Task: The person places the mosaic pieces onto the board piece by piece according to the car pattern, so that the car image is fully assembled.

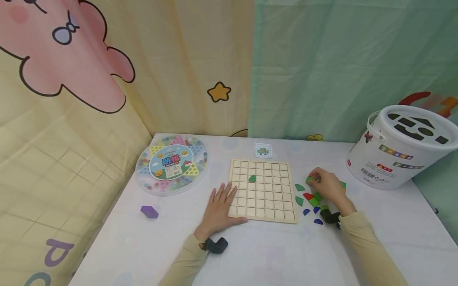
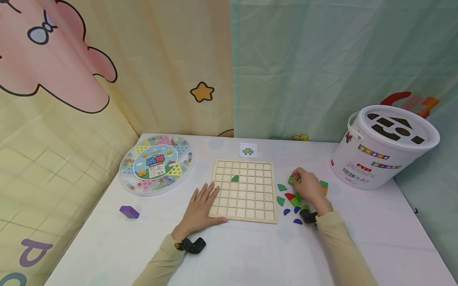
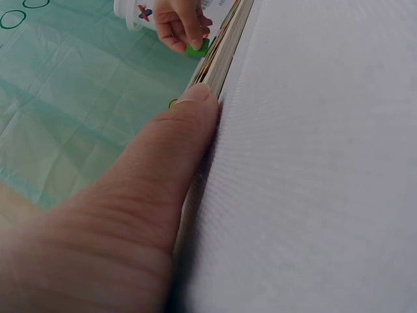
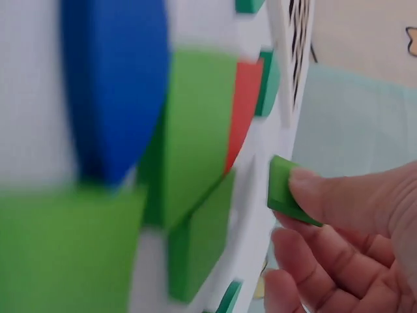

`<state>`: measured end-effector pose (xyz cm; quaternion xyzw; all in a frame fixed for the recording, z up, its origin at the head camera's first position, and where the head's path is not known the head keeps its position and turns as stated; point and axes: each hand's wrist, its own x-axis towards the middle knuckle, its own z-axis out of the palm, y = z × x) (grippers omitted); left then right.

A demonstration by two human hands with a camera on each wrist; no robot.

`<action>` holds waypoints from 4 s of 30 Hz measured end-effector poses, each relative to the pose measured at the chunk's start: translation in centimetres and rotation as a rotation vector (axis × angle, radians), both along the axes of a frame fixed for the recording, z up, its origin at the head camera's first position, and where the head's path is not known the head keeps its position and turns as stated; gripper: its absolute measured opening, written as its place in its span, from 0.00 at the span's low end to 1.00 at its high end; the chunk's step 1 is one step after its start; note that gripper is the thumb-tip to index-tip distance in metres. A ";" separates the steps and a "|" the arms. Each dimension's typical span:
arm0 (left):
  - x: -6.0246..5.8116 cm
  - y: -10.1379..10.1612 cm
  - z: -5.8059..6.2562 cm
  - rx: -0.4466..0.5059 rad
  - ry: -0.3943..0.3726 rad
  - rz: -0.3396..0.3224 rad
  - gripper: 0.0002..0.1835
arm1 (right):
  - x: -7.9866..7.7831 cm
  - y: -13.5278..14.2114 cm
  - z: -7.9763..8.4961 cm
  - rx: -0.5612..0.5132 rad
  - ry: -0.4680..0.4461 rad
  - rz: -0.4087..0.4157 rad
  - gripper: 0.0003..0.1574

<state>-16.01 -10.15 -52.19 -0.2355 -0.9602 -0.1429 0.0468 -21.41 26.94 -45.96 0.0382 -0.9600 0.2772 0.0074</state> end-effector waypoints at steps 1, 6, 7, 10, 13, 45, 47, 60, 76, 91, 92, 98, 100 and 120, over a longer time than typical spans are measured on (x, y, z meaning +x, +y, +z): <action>0.0 0.0 0.0 0.001 -0.004 0.000 0.57 | 0.0 -0.3 0.0 -0.008 0.016 0.001 0.11; 0.1 0.0 0.2 0.024 -0.006 -0.002 0.57 | -0.2 -2.1 -0.2 -0.053 0.105 0.044 0.10; 0.1 0.0 0.2 0.024 -0.005 -0.003 0.57 | -0.2 -2.5 -0.3 -0.064 0.121 0.061 0.09; 0.1 0.0 0.2 0.015 0.001 -0.004 0.57 | -0.5 -3.9 -0.5 -0.100 0.156 0.108 0.07; 0.0 0.0 0.2 0.013 -0.001 -0.002 0.57 | -0.7 -5.5 -0.8 -0.143 0.166 0.153 0.07; 0.0 0.0 0.1 0.007 -0.021 0.005 0.57 | -2.9 -12.6 -1.3 -0.189 0.041 0.176 0.02; 0.0 0.0 0.1 0.008 -0.021 0.004 0.57 | -3.0 -12.5 -1.3 -0.182 0.033 0.178 0.03; 0.1 0.0 0.1 0.017 -0.023 0.005 0.57 | -3.3 -11.6 -1.1 -0.080 0.009 0.342 0.15; 0.0 0.0 0.0 0.006 -0.032 0.008 0.58 | -2.8 -10.8 -1.0 -0.005 0.026 0.457 0.22; -0.1 0.1 0.0 0.018 -0.012 -0.009 0.57 | 0.1 -7.1 -0.3 -0.152 0.021 0.464 0.20; -0.1 0.1 0.0 0.020 -0.014 -0.010 0.57 | 0.3 -6.6 -0.3 -0.161 0.025 0.445 0.20; 0.0 0.0 0.2 0.026 -0.016 -0.006 0.57 | 1.4 -3.5 0.2 -0.146 0.040 0.305 0.20; 0.0 -0.1 0.3 0.019 -0.014 -0.005 0.57 | 1.7 -2.6 0.5 -0.134 0.043 0.261 0.19; 0.0 -0.1 0.3 0.033 0.007 -0.017 0.57 | 2.2 -0.9 0.1 -0.041 -0.014 0.153 0.15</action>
